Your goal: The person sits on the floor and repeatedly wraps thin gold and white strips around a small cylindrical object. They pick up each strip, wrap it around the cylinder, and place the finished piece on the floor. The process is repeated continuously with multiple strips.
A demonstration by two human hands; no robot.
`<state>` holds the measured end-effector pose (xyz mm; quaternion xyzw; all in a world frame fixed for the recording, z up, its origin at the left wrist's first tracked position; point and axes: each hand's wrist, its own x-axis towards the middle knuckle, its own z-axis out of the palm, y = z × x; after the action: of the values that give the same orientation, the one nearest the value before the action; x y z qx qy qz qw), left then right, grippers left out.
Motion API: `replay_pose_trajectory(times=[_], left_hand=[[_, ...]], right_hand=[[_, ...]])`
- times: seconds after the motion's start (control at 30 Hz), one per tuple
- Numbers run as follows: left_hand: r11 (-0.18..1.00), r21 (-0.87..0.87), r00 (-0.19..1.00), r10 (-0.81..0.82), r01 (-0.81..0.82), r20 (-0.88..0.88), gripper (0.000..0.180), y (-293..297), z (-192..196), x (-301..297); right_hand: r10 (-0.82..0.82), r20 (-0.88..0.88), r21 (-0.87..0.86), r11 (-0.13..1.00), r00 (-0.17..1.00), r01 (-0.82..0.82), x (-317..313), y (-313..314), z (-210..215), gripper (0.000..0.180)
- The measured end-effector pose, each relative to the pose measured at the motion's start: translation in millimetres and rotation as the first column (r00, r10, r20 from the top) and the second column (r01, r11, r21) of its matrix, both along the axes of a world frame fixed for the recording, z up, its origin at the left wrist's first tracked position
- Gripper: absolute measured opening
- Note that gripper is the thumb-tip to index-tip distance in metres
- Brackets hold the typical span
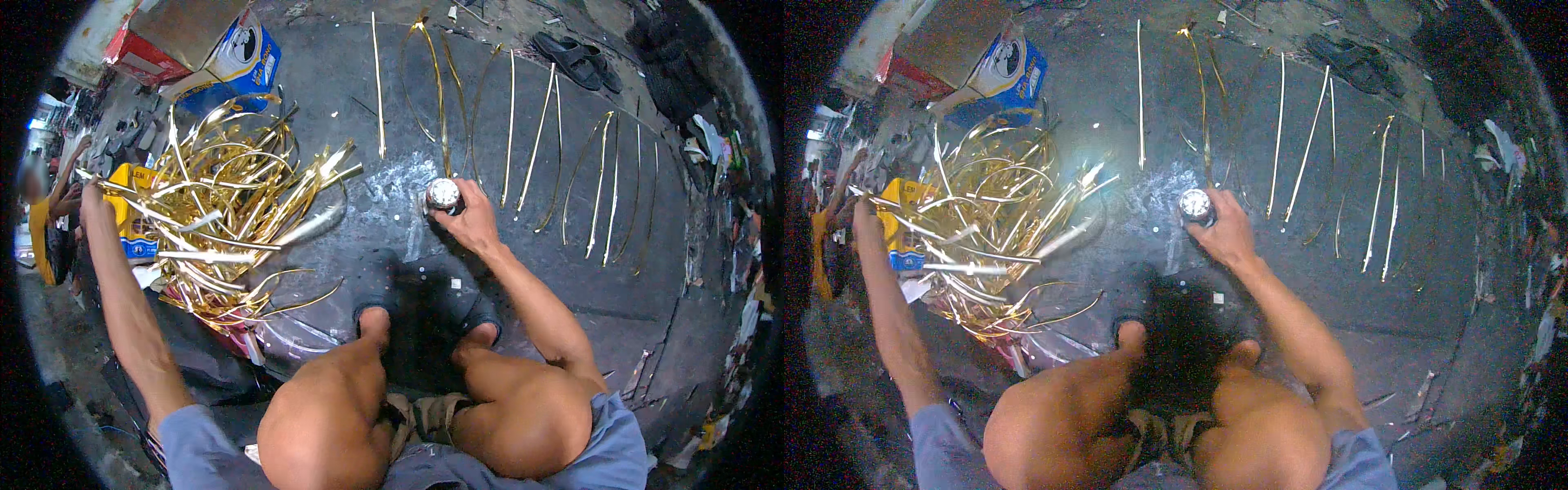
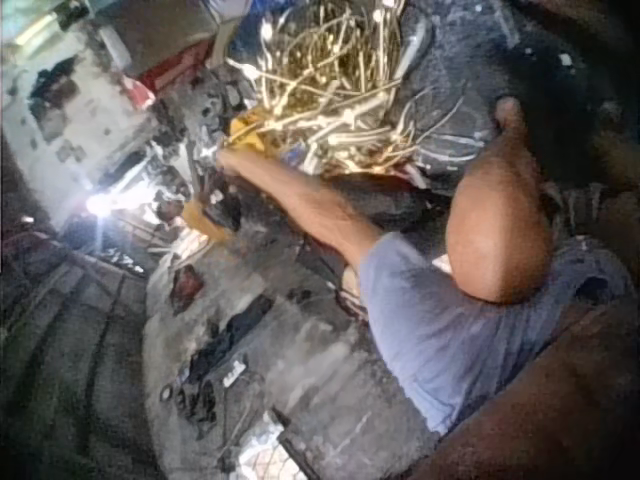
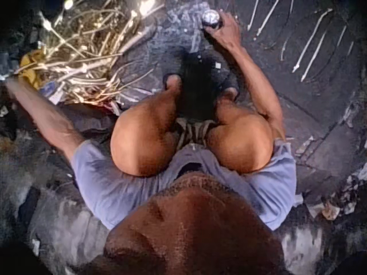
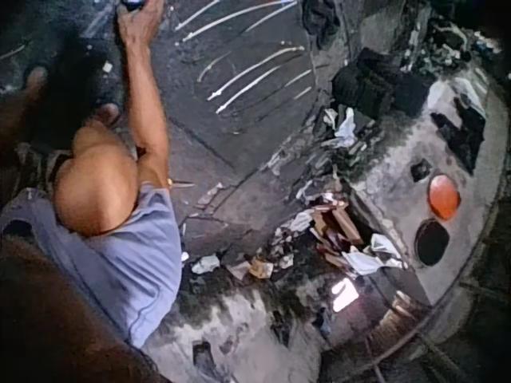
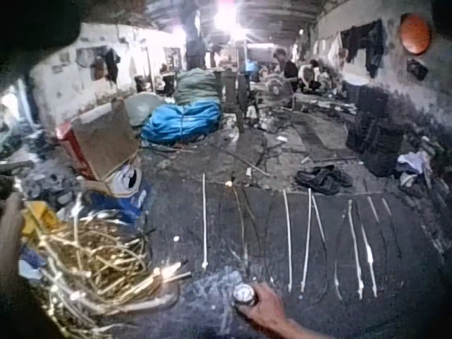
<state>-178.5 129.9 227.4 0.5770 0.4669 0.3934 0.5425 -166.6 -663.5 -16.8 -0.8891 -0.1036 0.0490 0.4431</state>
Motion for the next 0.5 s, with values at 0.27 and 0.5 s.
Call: replay_pose_trajectory(times=[0.27,0.5], left_hand=[[0.464,0.798,0.911,-0.05,0.385,-0.41,0.027,-93.6,115.3,62.1],[0.216,0.071,0.226,-0.885,0.974,-0.406,0.018,-491.5,-89.8,39.3]], right_hand=[[-0.077,0.148,0.002,0.997,0.986,0.077,3.2,0.9,-11.4,0.053],[-0.392,-0.197,0.348,0.829,0.898,0.438,6.2,-40.1,-8.1,0.054]])
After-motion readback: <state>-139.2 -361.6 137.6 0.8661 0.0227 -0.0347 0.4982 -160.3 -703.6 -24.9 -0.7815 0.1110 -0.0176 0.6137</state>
